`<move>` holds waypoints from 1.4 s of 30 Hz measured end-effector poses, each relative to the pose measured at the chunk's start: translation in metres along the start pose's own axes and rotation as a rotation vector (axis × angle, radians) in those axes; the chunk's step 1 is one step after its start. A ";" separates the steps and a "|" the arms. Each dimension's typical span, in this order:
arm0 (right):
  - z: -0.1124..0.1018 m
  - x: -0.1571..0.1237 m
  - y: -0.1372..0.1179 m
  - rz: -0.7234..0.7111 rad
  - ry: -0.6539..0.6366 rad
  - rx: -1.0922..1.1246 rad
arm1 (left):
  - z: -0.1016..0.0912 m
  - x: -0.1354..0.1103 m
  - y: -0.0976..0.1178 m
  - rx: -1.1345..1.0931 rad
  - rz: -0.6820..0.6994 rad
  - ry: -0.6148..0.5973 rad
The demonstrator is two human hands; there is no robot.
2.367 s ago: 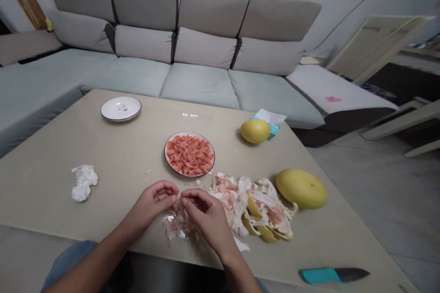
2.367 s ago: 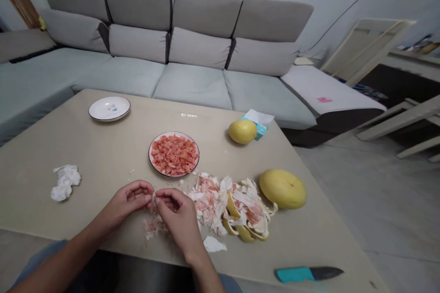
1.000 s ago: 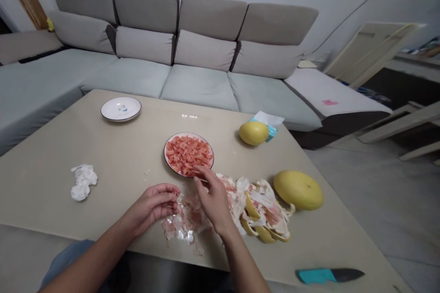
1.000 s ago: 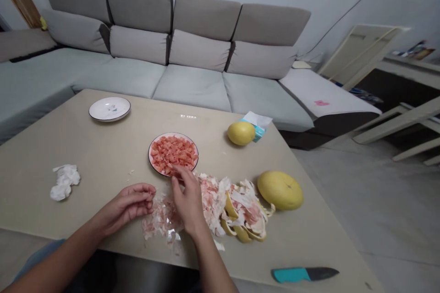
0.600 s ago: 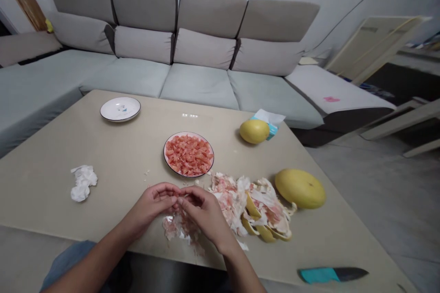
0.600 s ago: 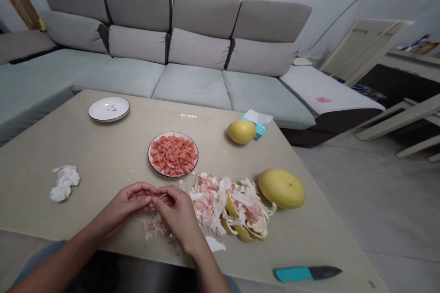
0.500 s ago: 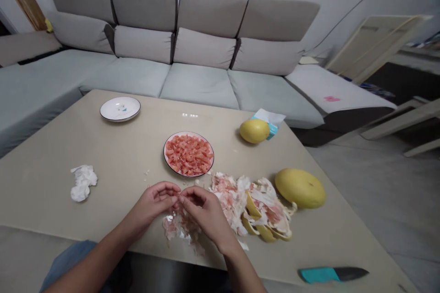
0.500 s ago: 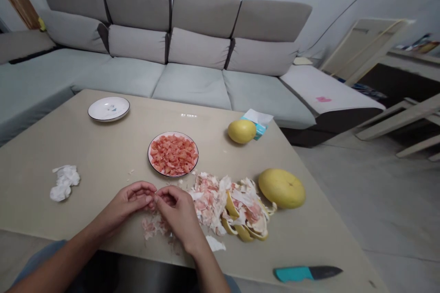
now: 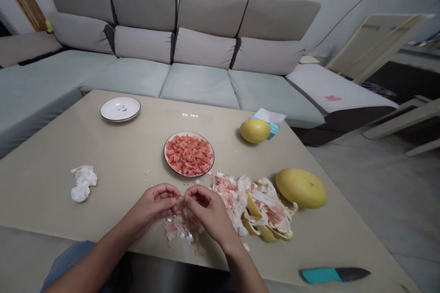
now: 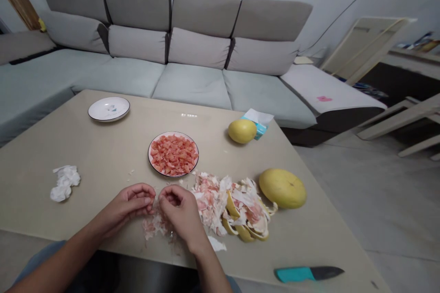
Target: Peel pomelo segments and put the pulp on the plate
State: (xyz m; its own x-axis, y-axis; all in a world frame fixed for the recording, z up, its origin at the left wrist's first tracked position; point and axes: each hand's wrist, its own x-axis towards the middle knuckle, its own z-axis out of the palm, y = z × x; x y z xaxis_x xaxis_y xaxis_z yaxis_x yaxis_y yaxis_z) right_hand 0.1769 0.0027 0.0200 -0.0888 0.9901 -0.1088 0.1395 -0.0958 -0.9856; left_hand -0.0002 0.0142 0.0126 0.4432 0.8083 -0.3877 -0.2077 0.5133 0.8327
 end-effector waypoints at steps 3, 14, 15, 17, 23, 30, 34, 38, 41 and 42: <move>-0.004 0.001 0.000 -0.028 0.028 -0.046 | 0.000 0.002 0.000 -0.031 -0.009 0.026; 0.005 -0.001 0.006 -0.309 0.016 -0.228 | 0.000 0.007 -0.006 -0.289 -0.001 0.012; 0.005 -0.001 0.007 -0.318 0.020 -0.238 | -0.001 0.008 -0.006 -0.300 -0.002 0.003; 0.005 -0.001 0.008 -0.325 0.050 -0.258 | -0.002 0.009 -0.007 -0.319 -0.009 -0.005; 0.000 0.003 0.015 -0.327 0.144 -0.350 | -0.005 0.010 -0.010 -0.343 -0.033 0.014; 0.014 -0.005 0.019 -0.134 0.065 -0.773 | -0.010 0.015 -0.018 -0.292 0.019 0.149; 0.033 -0.015 0.019 -0.106 -0.055 -0.893 | -0.014 0.024 -0.017 -0.249 0.066 0.244; 0.036 -0.015 0.025 -0.098 -0.076 -0.949 | -0.009 0.048 0.003 -0.189 0.148 0.325; 0.034 -0.014 0.031 -0.134 -0.058 -0.955 | 0.004 0.082 0.029 -0.107 0.219 0.304; 0.033 -0.013 0.032 -0.149 -0.053 -0.946 | 0.010 0.095 0.038 -0.073 0.235 0.294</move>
State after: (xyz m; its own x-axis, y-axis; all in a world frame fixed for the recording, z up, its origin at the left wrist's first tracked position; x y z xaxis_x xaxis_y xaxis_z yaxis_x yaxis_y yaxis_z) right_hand 0.1497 -0.0169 -0.0141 -0.2115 0.9772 -0.0196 0.8596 0.1765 -0.4795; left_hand 0.0424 0.1076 0.0111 0.1096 0.9491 -0.2953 -0.3399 0.3150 0.8861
